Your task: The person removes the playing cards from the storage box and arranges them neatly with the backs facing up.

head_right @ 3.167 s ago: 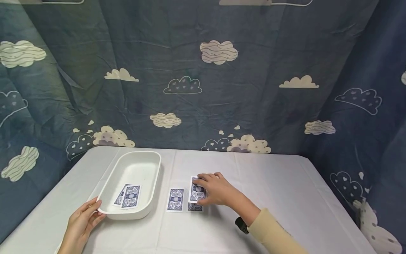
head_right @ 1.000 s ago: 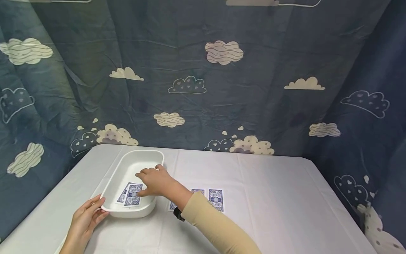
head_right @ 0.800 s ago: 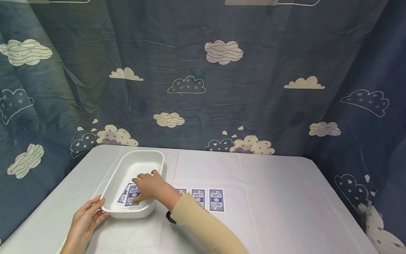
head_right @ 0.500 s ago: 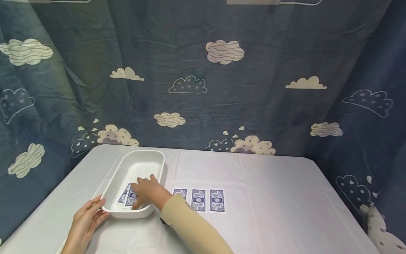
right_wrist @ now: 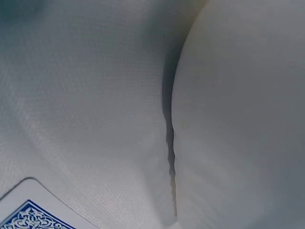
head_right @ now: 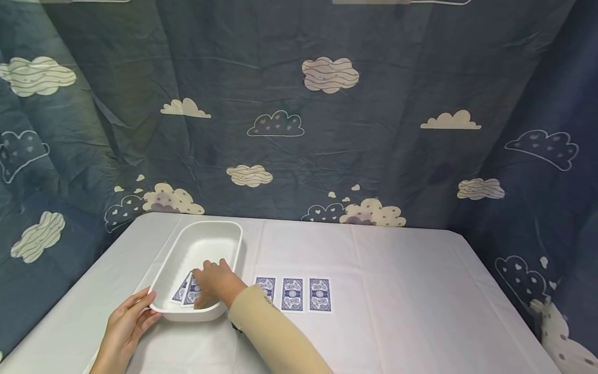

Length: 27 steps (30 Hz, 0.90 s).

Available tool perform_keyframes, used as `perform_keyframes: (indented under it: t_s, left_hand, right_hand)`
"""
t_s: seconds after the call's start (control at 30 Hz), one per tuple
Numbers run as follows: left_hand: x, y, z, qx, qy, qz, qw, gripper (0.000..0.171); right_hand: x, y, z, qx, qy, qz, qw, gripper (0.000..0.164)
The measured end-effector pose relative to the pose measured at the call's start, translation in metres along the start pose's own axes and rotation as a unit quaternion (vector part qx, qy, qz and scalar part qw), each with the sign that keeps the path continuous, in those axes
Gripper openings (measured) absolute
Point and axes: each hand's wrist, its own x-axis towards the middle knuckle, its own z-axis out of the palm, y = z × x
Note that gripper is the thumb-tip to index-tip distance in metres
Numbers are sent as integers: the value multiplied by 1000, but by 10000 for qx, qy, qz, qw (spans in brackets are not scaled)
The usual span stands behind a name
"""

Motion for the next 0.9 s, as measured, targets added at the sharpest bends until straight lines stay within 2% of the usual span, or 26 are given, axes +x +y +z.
perform_keyframes:
  t_s: [0.37,0.53,0.7,0.9]
  left_hand:
    - [-2,1,1,-2,-73,9,10000,20]
    - [-2,-1,1,-72,-36,-20,10000,24]
    - [-3,-1,0,-97,-77,-11,9999,23]
    - [-3,3,1,-80,-72,-48,9999,21]
  right_hand:
    - [-2,0,0,-385,80,-94,9992,81]
    - [-5,2,-3,-269,153,-189,9993,78]
    - [-11,9,-10,-169,315,-380,9986,73]
    - [-23,22,-23,-295,588,-570,9962,68]
